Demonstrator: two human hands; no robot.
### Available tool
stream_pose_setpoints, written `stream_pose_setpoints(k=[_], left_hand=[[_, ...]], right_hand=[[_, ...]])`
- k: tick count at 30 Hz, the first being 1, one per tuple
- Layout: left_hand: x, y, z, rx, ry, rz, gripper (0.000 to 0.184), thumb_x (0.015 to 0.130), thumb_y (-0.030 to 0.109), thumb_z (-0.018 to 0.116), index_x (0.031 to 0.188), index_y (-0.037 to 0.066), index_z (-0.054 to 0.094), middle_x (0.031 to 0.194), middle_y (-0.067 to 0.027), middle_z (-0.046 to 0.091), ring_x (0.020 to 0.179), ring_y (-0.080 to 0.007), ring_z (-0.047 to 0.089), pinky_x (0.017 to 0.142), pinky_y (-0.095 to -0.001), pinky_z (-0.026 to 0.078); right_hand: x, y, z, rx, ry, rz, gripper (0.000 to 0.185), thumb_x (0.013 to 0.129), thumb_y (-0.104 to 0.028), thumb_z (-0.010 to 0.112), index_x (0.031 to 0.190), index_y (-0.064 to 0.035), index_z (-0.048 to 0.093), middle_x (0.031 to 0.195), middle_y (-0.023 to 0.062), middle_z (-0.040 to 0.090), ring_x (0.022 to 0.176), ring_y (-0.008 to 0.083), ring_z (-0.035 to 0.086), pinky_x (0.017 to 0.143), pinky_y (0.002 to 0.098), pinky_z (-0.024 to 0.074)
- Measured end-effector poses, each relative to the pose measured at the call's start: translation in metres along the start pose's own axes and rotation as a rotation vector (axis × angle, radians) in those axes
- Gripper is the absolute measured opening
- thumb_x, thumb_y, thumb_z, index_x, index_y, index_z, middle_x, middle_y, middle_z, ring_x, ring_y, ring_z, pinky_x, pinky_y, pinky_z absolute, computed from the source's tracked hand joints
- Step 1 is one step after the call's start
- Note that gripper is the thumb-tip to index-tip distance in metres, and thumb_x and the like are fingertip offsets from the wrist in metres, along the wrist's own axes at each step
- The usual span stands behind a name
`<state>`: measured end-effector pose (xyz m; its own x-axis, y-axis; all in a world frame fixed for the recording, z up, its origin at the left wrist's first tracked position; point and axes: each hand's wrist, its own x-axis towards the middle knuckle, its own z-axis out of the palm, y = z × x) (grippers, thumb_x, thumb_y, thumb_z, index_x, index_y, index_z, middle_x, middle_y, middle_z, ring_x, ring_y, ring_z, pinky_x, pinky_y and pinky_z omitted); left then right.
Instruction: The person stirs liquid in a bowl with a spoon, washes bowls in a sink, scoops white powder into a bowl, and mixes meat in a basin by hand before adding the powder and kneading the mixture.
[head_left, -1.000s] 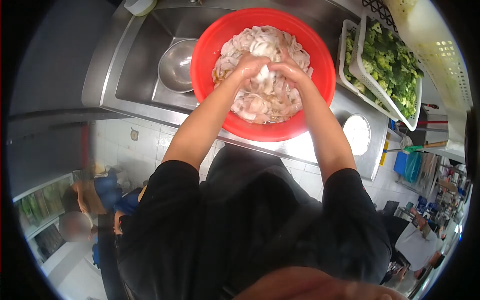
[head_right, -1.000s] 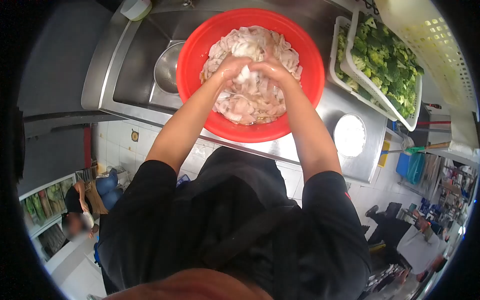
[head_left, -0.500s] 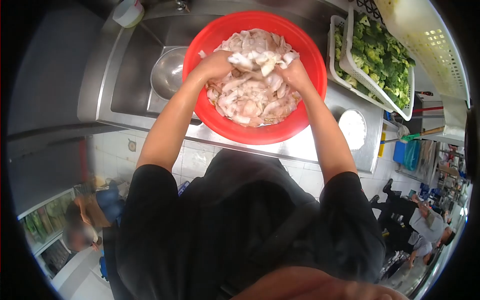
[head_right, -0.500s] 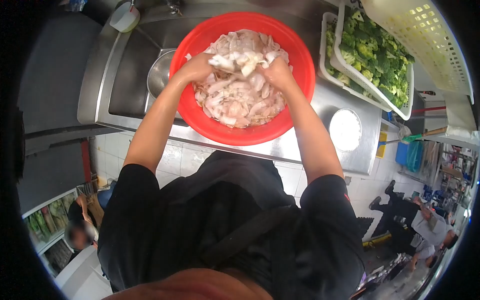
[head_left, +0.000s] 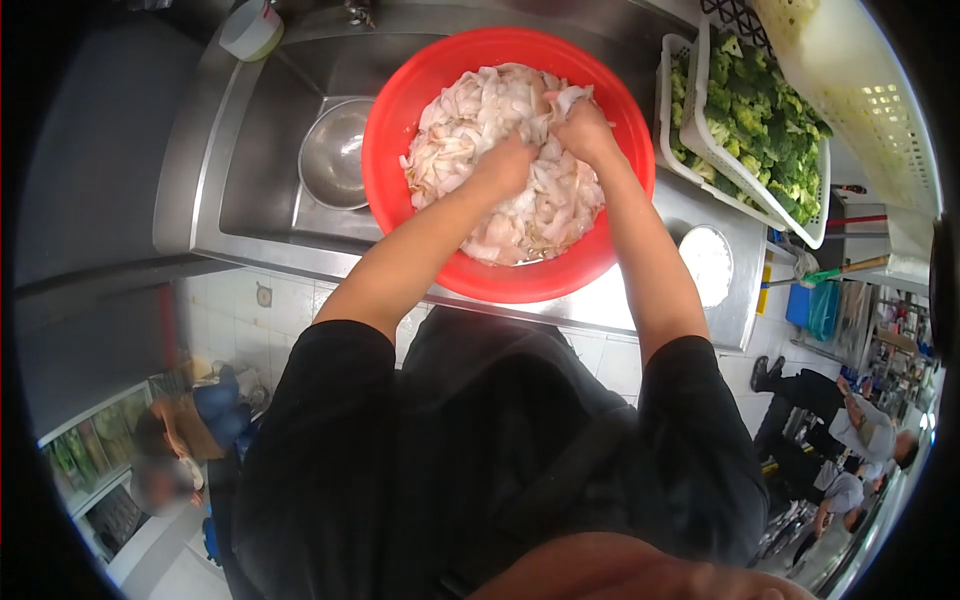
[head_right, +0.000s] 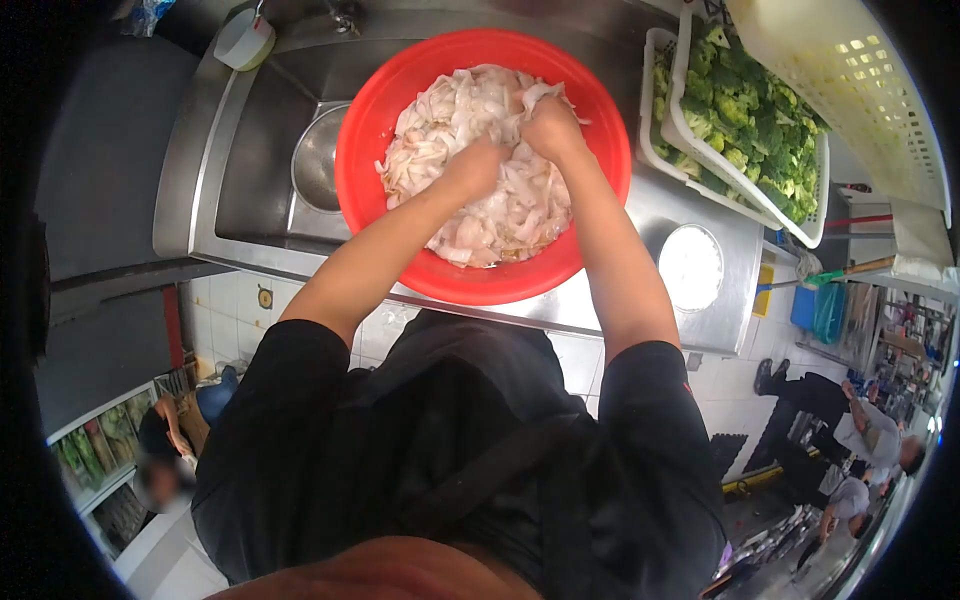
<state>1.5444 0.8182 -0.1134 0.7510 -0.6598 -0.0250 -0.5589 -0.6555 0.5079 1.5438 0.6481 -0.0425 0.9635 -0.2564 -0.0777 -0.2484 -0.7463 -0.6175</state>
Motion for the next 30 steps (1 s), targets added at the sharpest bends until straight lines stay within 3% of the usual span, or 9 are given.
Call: stream_pose_setpoints(k=[5, 13, 15, 18, 22, 23, 25, 27, 30], left_hand=[[-0.002, 0.001, -0.012, -0.185, -0.149, -0.033, 0.041, 0.071, -0.004, 0.06, 0.111, 0.005, 0.065, 0.106, -0.0236, 0.062, 0.106, -0.0404, 0.058, 0.091, -0.0404, 0.048], [-0.003, 0.006, -0.093, -0.619, 0.064, -0.351, 0.033, 0.078, 0.032, 0.077, 0.097, 0.005, 0.069, 0.075, -0.0099, 0.067, 0.064, -0.0161, 0.062, 0.066, -0.0324, 0.051], [0.013, -0.017, -0.102, -0.523, 0.052, -0.6, 0.039, 0.072, 0.039, 0.075, 0.092, 0.005, 0.071, 0.08, -0.015, 0.07, 0.083, -0.0287, 0.068, 0.082, -0.0401, 0.05], [0.046, -0.077, -0.086, -0.415, -0.023, -0.438, 0.06, 0.069, 0.044, 0.076, 0.115, 0.006, 0.067, 0.099, -0.0188, 0.068, 0.099, -0.0301, 0.065, 0.089, -0.0408, 0.048], [0.07, -0.087, -0.033, -0.355, 0.239, -0.253, 0.08, 0.074, 0.03, 0.073, 0.144, 0.008, 0.041, 0.143, -0.0192, 0.038, 0.125, -0.0355, 0.045, 0.104, -0.0343, 0.038], [0.079, -0.077, -0.034, -0.352, 0.249, -0.246, 0.08, 0.074, 0.03, 0.073, 0.144, 0.008, 0.041, 0.143, -0.0192, 0.038, 0.125, -0.0355, 0.045, 0.104, -0.0343, 0.038], [0.079, -0.053, -0.031, -1.35, 0.279, -0.383, 0.067, 0.079, 0.02, 0.068, 0.14, 0.006, 0.046, 0.14, -0.0183, 0.042, 0.125, -0.0316, 0.046, 0.104, -0.0367, 0.039], [0.085, -0.079, -0.016, -1.447, 0.165, -0.457, 0.055, 0.082, 0.012, 0.063, 0.134, 0.0, 0.05, 0.129, -0.0172, 0.053, 0.113, -0.0283, 0.056, 0.097, -0.0382, 0.045], [0.057, -0.059, -0.067, -1.32, -0.189, -0.501, 0.041, 0.084, 0.026, 0.065, 0.11, -0.007, 0.064, 0.092, -0.0157, 0.068, 0.08, -0.0269, 0.068, 0.073, -0.0352, 0.054]], right_hand=[[0.028, 0.026, 0.047, -0.23, -0.225, -0.326, 0.064, 0.072, -0.009, 0.063, 0.135, -0.0169, 0.053, 0.106, 0.0237, 0.064, 0.097, 0.0335, 0.064, 0.087, 0.038, 0.0487], [0.024, 0.019, 0.066, 0.387, -0.362, 0.031, 0.053, 0.075, -0.017, 0.068, 0.118, 0.0116, 0.057, 0.112, 0.026, 0.064, 0.104, 0.0332, 0.064, 0.088, 0.0369, 0.0486], [0.028, -0.006, 0.023, 0.332, -0.546, 0.149, 0.057, 0.076, -0.025, 0.071, 0.124, 0.0025, 0.058, 0.114, 0.0226, 0.065, 0.11, 0.0309, 0.061, 0.092, 0.0355, 0.0469], [0.048, -0.004, 0.0, -0.114, -0.561, 0.018, 0.07, 0.075, -0.038, 0.073, 0.134, -0.0091, 0.053, 0.135, 0.0185, 0.052, 0.123, 0.028, 0.052, 0.094, 0.0409, 0.0464], [0.087, 0.025, 0.066, 0.389, -0.25, 0.185, 0.079, 0.074, -0.053, 0.07, 0.14, -0.0175, 0.046, 0.156, 0.0112, 0.022, 0.136, 0.0283, 0.035, 0.096, 0.0536, 0.0445], [0.103, 0.047, 0.098, 0.531, -0.247, 0.207, 0.074, 0.078, -0.05, 0.068, 0.139, -0.0149, 0.048, 0.153, 0.0125, 0.027, 0.134, 0.0286, 0.039, 0.092, 0.052, 0.0475], [0.133, 0.09, 0.16, 0.819, -0.238, 0.254, 0.064, 0.084, -0.045, 0.064, 0.136, -0.0098, 0.05, 0.147, 0.0151, 0.038, 0.128, 0.0294, 0.047, 0.084, 0.0488, 0.0536], [0.088, 0.041, 0.114, 1.433, -0.756, 0.488, 0.049, 0.089, -0.035, 0.06, 0.125, -0.0009, 0.056, 0.121, 0.0159, 0.061, 0.104, 0.0276, 0.063, 0.077, 0.039, 0.0572], [0.063, 0.026, 0.061, 1.143, -0.688, 0.404, 0.036, 0.091, -0.026, 0.059, 0.115, 0.0011, 0.06, 0.104, 0.0131, 0.067, 0.087, 0.0226, 0.067, 0.076, 0.0345, 0.0566]])
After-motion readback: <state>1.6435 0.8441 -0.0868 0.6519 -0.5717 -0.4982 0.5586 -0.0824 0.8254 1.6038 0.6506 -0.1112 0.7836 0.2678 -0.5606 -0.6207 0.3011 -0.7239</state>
